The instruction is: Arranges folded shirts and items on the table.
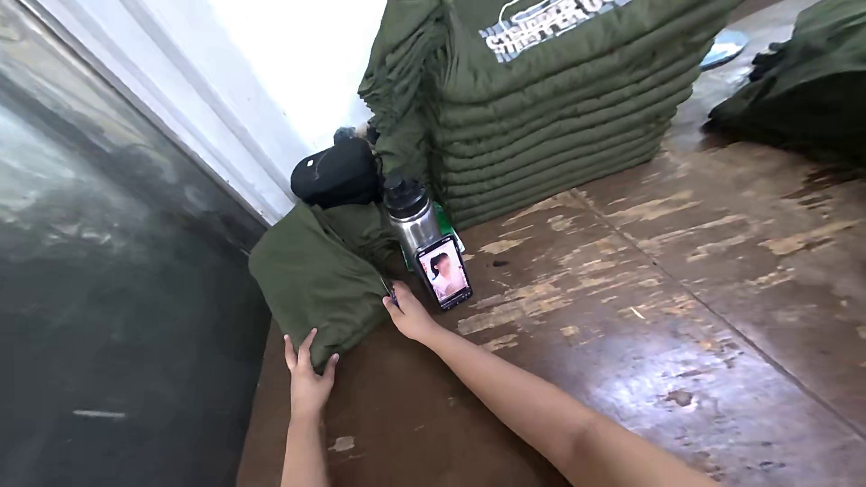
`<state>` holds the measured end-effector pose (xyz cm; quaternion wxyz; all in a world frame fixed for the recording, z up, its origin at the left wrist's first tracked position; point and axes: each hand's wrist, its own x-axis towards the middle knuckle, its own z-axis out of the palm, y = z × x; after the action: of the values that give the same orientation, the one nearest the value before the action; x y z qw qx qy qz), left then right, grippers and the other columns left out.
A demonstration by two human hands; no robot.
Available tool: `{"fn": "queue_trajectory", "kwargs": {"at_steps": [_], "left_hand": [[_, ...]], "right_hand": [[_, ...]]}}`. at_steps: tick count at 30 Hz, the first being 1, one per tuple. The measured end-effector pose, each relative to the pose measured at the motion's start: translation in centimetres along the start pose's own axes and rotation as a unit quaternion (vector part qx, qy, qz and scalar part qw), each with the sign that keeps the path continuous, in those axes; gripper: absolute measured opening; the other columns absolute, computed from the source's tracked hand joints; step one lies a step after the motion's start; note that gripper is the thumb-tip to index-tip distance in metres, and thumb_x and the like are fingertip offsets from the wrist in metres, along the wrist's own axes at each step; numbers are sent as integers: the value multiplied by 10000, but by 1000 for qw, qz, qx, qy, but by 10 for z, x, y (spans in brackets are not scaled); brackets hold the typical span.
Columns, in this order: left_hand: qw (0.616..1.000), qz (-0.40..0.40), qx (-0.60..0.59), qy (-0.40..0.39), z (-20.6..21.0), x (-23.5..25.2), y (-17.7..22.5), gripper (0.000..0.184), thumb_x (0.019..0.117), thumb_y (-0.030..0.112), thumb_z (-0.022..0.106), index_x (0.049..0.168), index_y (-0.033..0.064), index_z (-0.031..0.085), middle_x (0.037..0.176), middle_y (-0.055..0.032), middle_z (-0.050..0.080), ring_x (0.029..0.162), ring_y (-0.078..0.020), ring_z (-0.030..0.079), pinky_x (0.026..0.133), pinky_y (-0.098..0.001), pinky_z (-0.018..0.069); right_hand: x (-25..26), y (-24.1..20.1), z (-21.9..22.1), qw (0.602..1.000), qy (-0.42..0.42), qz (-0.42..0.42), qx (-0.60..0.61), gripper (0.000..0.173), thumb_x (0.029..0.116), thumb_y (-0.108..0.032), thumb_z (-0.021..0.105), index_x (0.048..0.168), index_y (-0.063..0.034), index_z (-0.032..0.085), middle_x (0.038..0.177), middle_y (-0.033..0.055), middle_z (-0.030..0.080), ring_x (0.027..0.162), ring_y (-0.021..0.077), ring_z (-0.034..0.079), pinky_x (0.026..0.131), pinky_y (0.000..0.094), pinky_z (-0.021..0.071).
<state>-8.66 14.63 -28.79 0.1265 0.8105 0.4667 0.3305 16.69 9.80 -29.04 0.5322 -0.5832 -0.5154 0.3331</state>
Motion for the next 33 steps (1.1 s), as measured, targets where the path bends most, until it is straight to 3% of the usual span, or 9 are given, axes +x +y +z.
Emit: {"fn": "queue_trajectory", "kwargs": {"at_steps": [3,8,13,17,20,23,28,30,33], "left_hand": [[1000,11,-8,6,10,15,-7,722,840,112,784,1478,-27,476,1621,-396,121,1477,-551,259,1160,-566,350],[999,-35,13,5,17,32,-7,761,876,137,772,1541,33,418,1644,-341,151,1481,-539,266,1149,-606,342],[994,-92,15,48,23,23,5,637,925,135,726,1497,11,475,1573,-317,355,1458,-467,363,1175,-553,338],[993,-91,-1,81,23,16,12,497,963,32,628,1444,-30,522,1509,-301,452,1437,-423,413,1186,-511,336],[991,-101,-13,91,23,14,13,473,966,0,605,1433,-35,533,1514,-298,452,1459,-421,384,1203,-501,309],[989,-110,-22,101,22,10,15,461,959,-28,585,1418,-48,543,1502,-296,467,1445,-406,407,1196,-486,320],[988,-104,-29,111,21,-3,23,457,940,-48,590,1396,-67,553,1471,-312,481,1402,-407,449,1164,-488,356],[987,-105,-31,121,21,-5,24,464,935,-59,585,1398,-64,553,1467,-313,484,1398,-412,449,1162,-488,355],[987,-98,-16,124,23,-4,21,474,957,-51,561,1429,-61,522,1494,-308,466,1431,-414,422,1188,-480,332]], "right_hand": [[13,7,-3,1000,-6,-2,-16,502,1104,-182,415,1502,122,372,1586,295,364,1464,328,417,1213,379,329],[26,16,-4,999,-12,-19,-33,490,1105,-173,410,1498,118,387,1616,279,330,1491,330,381,1231,386,301],[21,14,-5,998,-22,-14,-48,448,1111,-187,403,1426,125,462,1617,266,337,1462,328,426,1207,406,344],[20,16,-7,998,-34,-18,-43,462,1115,-207,387,1426,125,469,1629,265,319,1486,321,394,1223,396,315],[17,14,-6,998,-31,-16,-47,448,1117,-201,377,1396,129,498,1582,284,387,1464,331,423,1212,394,327],[13,13,-6,998,-37,-15,-47,451,1118,-200,370,1394,134,497,1517,299,459,1416,337,475,1193,393,353],[10,13,-10,997,-45,-31,-53,405,1111,-193,384,1293,130,547,1374,304,553,1279,343,566,1110,408,428],[8,12,-9,997,-55,-28,-54,399,1110,-182,386,1309,129,537,1401,304,536,1304,341,552,1123,405,418],[2,6,-2,993,-51,-17,-101,415,1111,-191,386,1377,102,513,1568,270,408,1413,312,490,1165,376,396]]}}
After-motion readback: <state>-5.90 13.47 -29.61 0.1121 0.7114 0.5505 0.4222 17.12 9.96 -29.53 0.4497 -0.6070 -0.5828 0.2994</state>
